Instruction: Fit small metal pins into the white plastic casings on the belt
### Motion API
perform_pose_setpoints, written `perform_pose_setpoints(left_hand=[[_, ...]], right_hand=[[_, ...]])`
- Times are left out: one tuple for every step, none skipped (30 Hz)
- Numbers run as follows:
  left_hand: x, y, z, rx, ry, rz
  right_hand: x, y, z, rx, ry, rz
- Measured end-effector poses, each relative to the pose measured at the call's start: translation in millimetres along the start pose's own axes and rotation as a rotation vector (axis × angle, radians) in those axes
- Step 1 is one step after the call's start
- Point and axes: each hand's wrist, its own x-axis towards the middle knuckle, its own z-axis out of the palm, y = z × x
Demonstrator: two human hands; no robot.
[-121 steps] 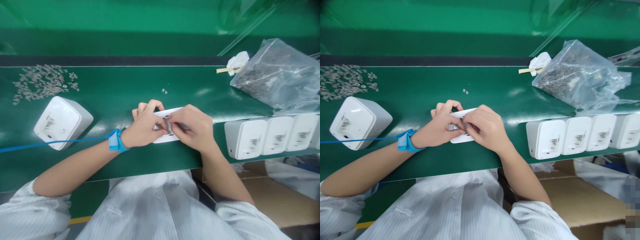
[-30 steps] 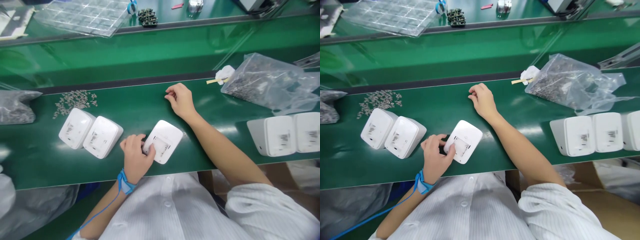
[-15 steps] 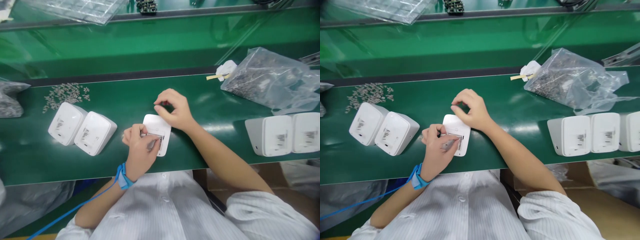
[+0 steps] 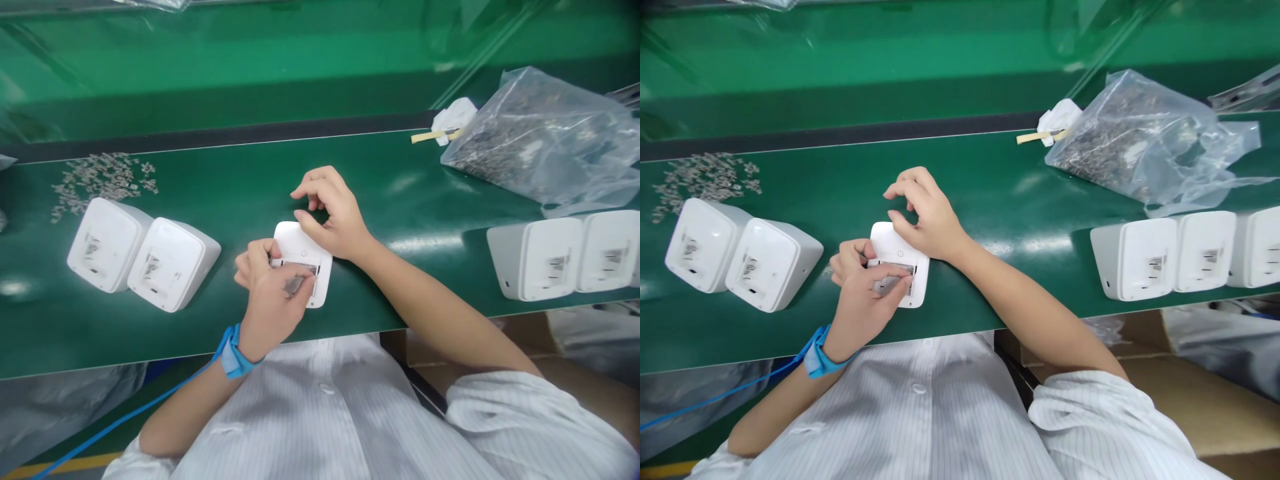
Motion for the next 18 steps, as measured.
perform_pose_setpoints(left_hand=[[0,0,0,0.0,-0.008,-0.004],[0,0,0,0.001,-0.014,-0.006],[0,0,-1,0.002,-0.016,-0.008],[0,0,-1,0.004,-0.016,-0.009],[-1,0,-1,0.006,-0.014,-0.009],[-1,1,0,0.006,-0.01,-0.012],[-1,2,0,0.004,-0.005,-0.019],[-1,4,1,0.0,0.003,-0.033],[-1,5,1,-0.008,0.013,-0.055],[-1,7,2,-0.018,0.024,-0.084],[0,8,3,-0.028,0.031,-0.116],[0,9,4,-0.039,0.035,-0.148],[1,10,4,-0.047,0.037,-0.176],[2,11,5,-0.051,0.038,-0.2],[3,12,6,-0.053,0.039,-0.219],[4,13,6,-0.053,0.041,-0.233],[4,14,7,-0.049,0.043,-0.244],[4,14,7,-0.045,0.046,-0.251]], right_hand=[[0,0,0,0.008,-0.006,-0.002],[0,0,0,0.013,-0.016,0.0],[0,0,0,0.016,-0.027,0.007],[0,0,0,0.017,-0.039,0.017],[-1,0,0,0.02,-0.049,0.027],[-1,0,0,0.025,-0.058,0.033],[-1,-1,0,0.034,-0.068,0.035],[-1,-1,0,0.045,-0.08,0.035],[-1,0,0,0.06,-0.095,0.032],[-1,0,0,0.074,-0.113,0.03],[-1,0,0,0.087,-0.131,0.029],[-1,0,0,0.098,-0.149,0.029],[0,0,0,0.107,-0.163,0.027],[0,0,0,0.111,-0.175,0.022],[1,1,0,0.113,-0.186,0.014],[1,1,0,0.113,-0.194,0.004],[2,1,-1,0.113,-0.202,-0.007],[2,1,-1,0.113,-0.209,-0.017]])
